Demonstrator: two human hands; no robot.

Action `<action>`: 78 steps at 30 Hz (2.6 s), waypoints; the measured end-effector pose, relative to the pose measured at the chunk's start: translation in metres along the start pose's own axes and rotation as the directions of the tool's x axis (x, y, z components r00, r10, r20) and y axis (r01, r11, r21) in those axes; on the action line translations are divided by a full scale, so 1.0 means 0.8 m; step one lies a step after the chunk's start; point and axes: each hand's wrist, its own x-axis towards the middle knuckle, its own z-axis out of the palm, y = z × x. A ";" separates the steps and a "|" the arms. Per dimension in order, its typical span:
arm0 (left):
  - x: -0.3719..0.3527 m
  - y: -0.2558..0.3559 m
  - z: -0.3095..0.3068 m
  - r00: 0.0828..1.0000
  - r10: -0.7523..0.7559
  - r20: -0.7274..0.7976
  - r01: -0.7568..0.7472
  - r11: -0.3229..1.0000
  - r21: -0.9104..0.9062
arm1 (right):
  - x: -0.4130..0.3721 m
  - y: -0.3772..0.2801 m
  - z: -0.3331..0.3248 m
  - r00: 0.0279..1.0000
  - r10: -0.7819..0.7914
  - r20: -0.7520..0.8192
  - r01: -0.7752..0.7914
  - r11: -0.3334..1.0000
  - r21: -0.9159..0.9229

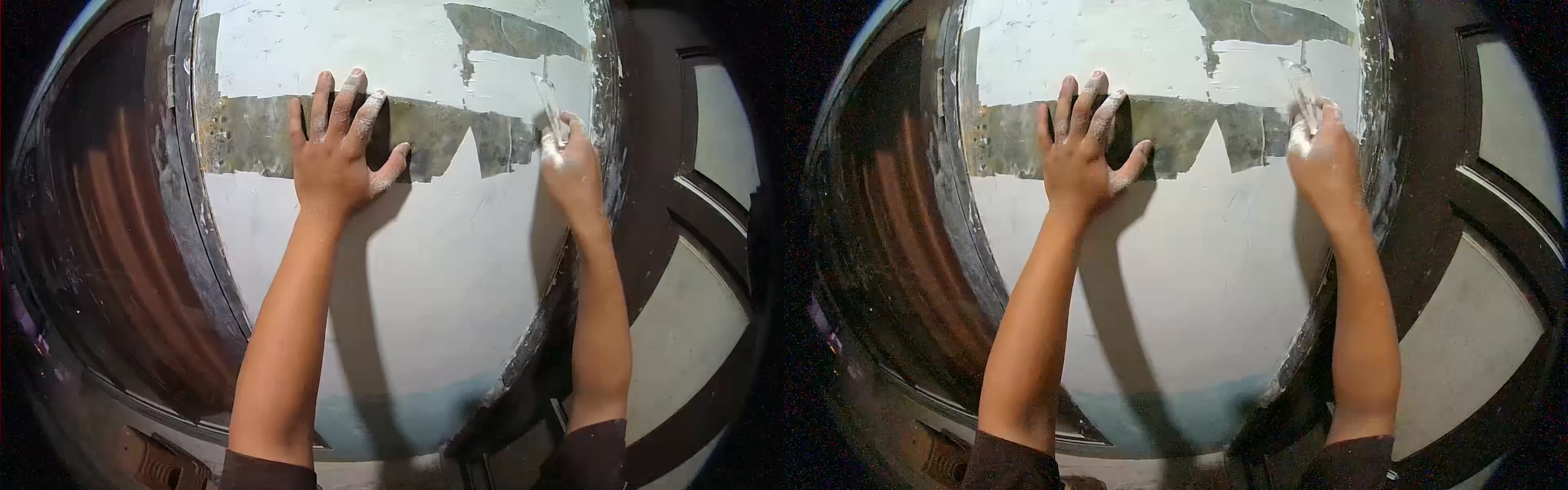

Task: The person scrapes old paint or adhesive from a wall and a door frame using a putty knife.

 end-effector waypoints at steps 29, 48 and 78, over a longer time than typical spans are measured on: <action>0.000 -0.005 0.007 0.996 0.069 -0.057 -0.066 0.996 0.058 | -0.025 0.083 -0.013 0.999 -0.002 0.046 0.001 1.000 0.020; 0.002 -0.005 -0.002 0.997 0.074 0.026 -0.076 0.991 0.112 | 0.019 0.076 -0.050 0.996 -0.077 -0.039 0.077 0.997 -0.012; -0.001 0.000 0.006 0.998 0.063 -0.026 -0.060 0.993 0.105 | 0.033 0.073 -0.029 0.960 -0.258 -0.111 0.267 0.961 0.069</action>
